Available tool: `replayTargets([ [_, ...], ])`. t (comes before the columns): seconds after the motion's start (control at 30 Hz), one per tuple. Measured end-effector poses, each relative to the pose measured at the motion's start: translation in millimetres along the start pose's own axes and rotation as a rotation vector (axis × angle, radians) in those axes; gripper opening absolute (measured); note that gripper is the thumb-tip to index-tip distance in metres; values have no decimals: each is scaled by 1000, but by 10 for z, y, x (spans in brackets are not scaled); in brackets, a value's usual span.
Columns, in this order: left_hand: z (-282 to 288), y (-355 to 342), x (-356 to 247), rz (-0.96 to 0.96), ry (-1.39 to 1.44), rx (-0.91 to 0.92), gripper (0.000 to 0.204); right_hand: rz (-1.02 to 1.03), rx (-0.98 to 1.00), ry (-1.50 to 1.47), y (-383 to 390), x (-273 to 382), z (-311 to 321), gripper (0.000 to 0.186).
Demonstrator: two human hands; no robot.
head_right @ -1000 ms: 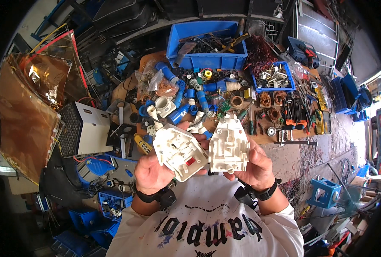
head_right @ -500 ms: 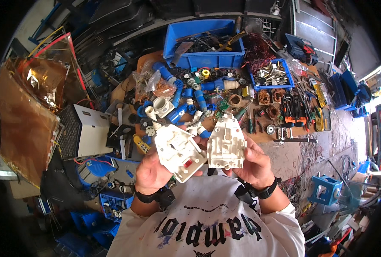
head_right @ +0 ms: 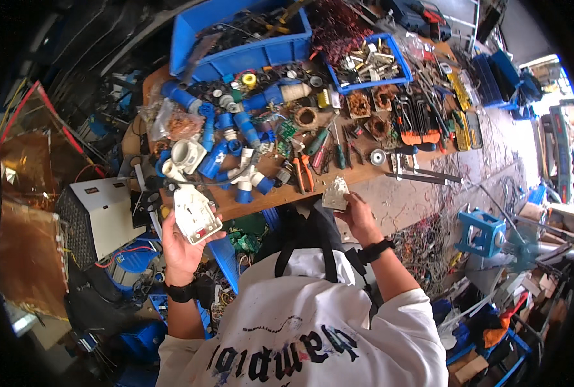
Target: The person disassembles a white plastic electrical component using a screwdriver, separates the two halves, and then repeatedly pries and adjusts internal parts with the screwdriver. The person handles the component and screwdriver throughout, working at a cluttered workbench.
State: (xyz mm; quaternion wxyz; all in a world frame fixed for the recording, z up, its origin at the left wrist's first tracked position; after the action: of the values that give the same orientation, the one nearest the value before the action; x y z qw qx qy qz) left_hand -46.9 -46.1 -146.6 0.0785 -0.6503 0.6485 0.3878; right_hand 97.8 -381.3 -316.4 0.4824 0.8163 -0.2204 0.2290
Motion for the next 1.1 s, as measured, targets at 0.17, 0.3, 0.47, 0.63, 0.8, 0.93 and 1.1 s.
replayTargets([
  [0.17, 157, -352, 464, 197, -32, -98, 56, -133, -147, -40, -426, -350, 380, 38],
  [0.3, 171, -552, 699, 276, -65, -201, 55, -108, -187, 43, -783, -445, 552, 39],
  [0.47, 143, -761, 891, 299, -40, -283, 54, -9, -232, 207, -1177, -477, 589, 34],
  [0.63, 102, -905, 1007, 328, -30, -354, 54, 243, -208, 593, -1528, -379, 641, 29],
  [0.8, -2, -1021, 1038, 301, -19, -436, 57, 337, -376, 792, -1623, -188, 580, 25],
  [0.93, -38, -1062, 1098, 284, 8, -483, 59, 446, -488, 997, -1606, 20, 446, 20],
  [1.1, -10, -1091, 1145, 282, 60, -462, 63, 275, -6, 938, -1708, 33, 168, 23],
])
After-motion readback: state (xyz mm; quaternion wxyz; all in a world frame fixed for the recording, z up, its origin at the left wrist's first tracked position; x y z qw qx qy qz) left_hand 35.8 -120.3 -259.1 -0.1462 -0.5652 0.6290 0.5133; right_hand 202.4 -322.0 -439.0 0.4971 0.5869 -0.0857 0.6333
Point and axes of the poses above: each hand's wrist, its own y-axis away from the middle knuckle, its own z-axis out of the back of the hand, x = y × z, the point moved 2 cm from there along -y, towards the middle knuckle, and after that the axes turned 11 degrees about x, right-handed, at the moved point
